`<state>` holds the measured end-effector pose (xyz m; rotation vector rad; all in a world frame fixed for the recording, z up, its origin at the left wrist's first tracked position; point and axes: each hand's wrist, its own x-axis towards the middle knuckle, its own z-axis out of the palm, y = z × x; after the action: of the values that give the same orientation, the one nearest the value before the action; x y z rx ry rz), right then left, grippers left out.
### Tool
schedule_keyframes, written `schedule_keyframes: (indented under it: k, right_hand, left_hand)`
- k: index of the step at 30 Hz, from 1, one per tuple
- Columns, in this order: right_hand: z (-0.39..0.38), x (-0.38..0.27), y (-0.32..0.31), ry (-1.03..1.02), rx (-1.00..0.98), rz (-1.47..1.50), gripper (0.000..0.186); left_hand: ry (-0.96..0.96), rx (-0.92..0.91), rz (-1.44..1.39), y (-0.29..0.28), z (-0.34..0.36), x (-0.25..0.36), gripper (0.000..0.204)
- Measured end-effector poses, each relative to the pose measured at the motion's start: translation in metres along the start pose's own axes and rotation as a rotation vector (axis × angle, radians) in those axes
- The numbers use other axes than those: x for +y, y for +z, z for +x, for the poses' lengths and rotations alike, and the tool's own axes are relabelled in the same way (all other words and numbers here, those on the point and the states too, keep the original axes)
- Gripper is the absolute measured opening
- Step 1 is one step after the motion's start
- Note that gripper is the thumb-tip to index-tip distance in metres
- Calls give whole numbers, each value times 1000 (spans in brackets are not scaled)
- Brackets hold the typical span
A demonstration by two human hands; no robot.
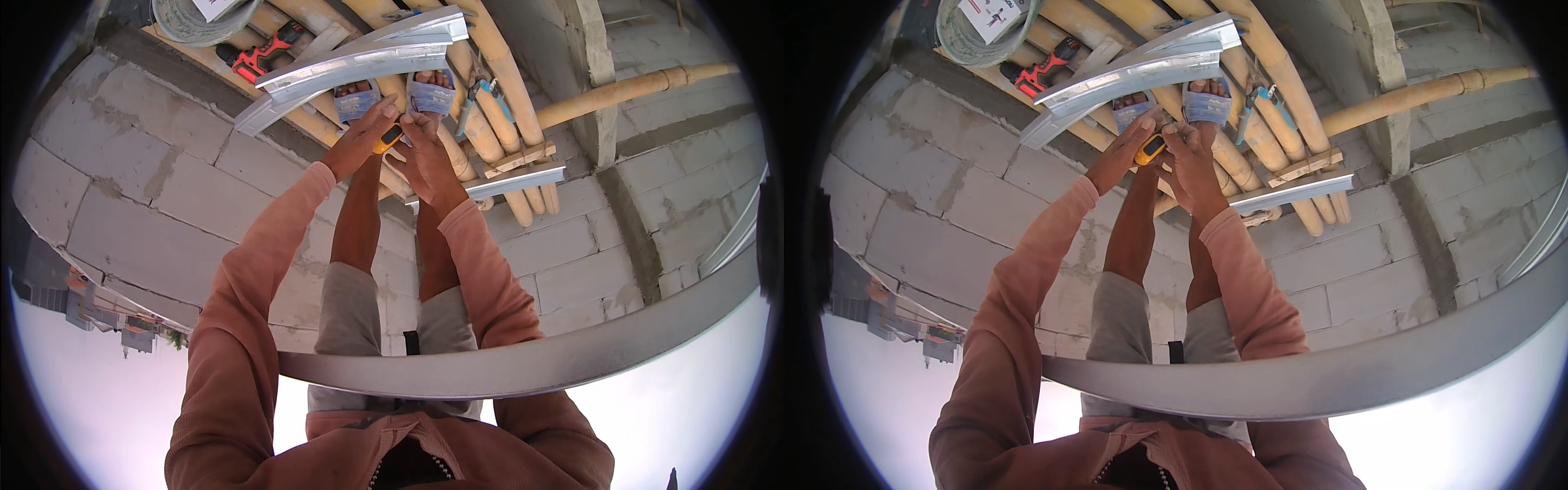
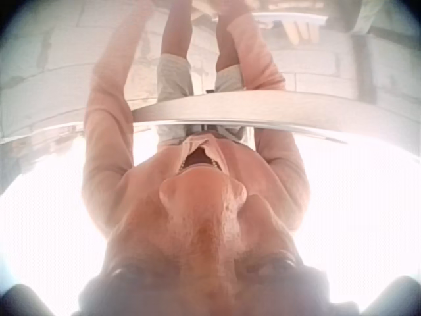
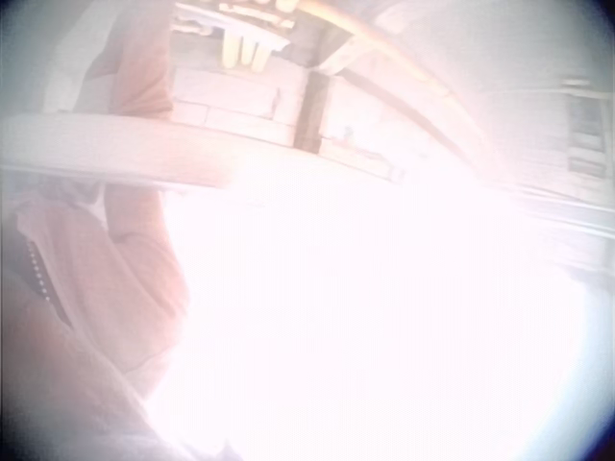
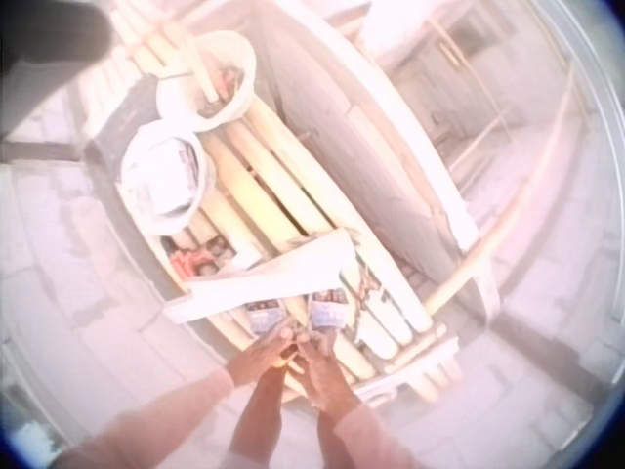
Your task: The person handles a long metal trim piece, uses shears to cut a notch into it, and measures a section of the trim with a tape measure while standing on a construction structure.
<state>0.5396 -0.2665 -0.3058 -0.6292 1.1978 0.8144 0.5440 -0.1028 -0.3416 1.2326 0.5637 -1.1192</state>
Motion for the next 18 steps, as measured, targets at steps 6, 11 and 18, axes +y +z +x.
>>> schedule_keyframes:
  k: [6,11,18]
  right_hand:
    - [6,-10,-16,179,-73,-202,32]
    - [25,-33,-47,208,-100,-287,18]
    - [69,-76,-67,22,13,-209,24]
  left_hand:
    - [-175,-146,348,-7,-13,15,75]
    - [40,-178,664,-46,-6,-13,59]
    - [-197,-111,744,-114,-3,-2,35]
